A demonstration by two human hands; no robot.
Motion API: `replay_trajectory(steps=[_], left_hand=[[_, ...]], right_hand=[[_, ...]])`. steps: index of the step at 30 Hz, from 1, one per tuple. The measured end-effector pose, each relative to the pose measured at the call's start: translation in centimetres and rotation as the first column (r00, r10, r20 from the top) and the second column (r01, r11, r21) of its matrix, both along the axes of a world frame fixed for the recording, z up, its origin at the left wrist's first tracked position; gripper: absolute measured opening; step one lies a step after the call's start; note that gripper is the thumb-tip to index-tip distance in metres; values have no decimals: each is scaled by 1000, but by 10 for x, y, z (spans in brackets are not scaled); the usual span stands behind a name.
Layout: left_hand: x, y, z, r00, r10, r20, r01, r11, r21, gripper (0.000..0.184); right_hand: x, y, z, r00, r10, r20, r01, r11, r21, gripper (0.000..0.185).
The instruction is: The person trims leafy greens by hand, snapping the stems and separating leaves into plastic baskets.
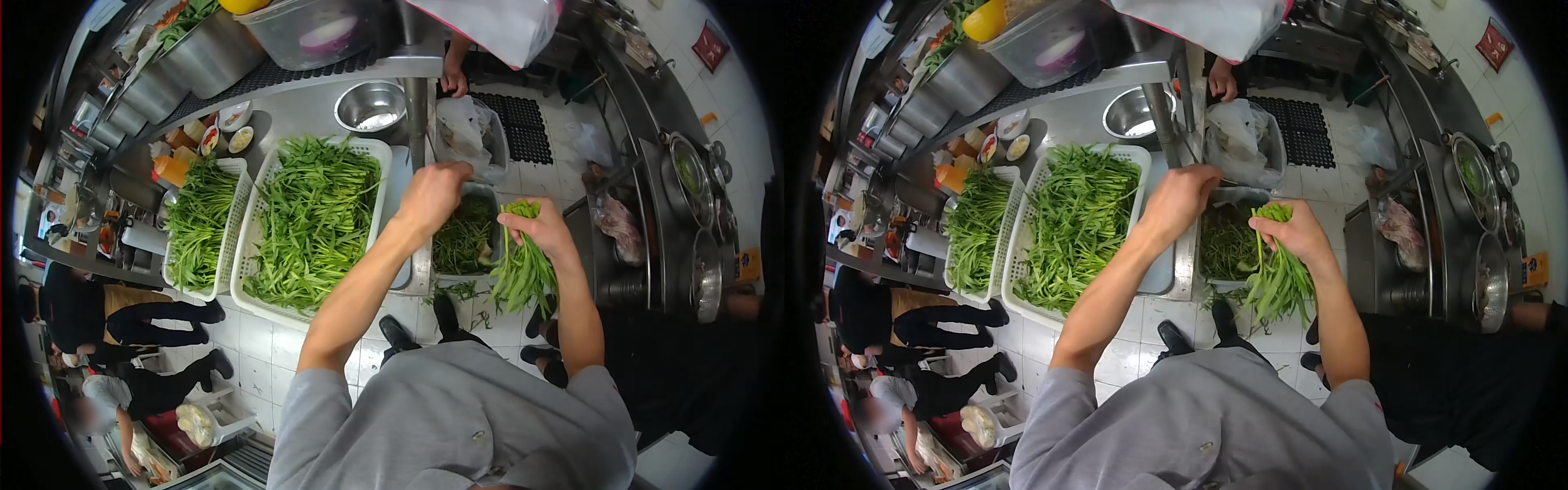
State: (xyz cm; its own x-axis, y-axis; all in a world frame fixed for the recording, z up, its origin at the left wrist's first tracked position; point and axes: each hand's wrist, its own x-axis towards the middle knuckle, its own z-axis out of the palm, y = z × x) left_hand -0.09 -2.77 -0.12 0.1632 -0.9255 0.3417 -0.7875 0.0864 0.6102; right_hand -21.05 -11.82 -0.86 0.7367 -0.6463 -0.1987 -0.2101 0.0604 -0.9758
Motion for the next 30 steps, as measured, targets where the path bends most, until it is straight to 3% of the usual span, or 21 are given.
replay_trajectory(steps=[1,2,5,7,10,14,16,20,25,26,29,30], left_hand=[[2,-4,-4,1000,21,19,-21,1000,5,21],[1,-4,-9,1000,15,-22,-12,992,122,24],[-9,4,-16,956,-80,-281,121,984,131,27],[-12,9,-13,777,-163,-609,329,928,172,35],[-13,16,-4,450,-170,-877,561,817,130,37],[1,40,19,427,-92,-900,556,811,181,34],[10,53,4,448,-65,-892,511,837,196,32],[30,94,-7,512,-3,-859,417,875,246,27],[51,181,-17,627,140,-766,125,953,276,25],[57,195,-15,653,242,-718,21,942,336,25],[82,226,-21,759,497,-421,-365,860,357,19],[91,233,-21,807,504,-308,-404,851,335,19]], right_hand=[[-5,-5,-4,999,9,46,-11,999,32,18],[-8,-9,-5,996,16,91,-22,998,63,17],[-13,-15,-3,952,-118,281,40,962,269,17],[-11,-16,-4,923,-154,352,19,934,358,20],[-2,-19,-2,872,-176,456,-54,892,449,21],[11,-19,-3,813,-183,553,-75,908,411,19],[14,-24,-6,781,-153,605,-130,908,398,19],[15,-20,-7,782,-291,551,69,919,388,18],[-2,-12,-30,812,-378,444,358,924,132,17],[-6,-11,-39,815,-381,436,356,924,143,16],[-21,-5,-65,819,-390,420,346,921,179,13],[-21,-1,-71,817,-385,428,328,922,204,12]])
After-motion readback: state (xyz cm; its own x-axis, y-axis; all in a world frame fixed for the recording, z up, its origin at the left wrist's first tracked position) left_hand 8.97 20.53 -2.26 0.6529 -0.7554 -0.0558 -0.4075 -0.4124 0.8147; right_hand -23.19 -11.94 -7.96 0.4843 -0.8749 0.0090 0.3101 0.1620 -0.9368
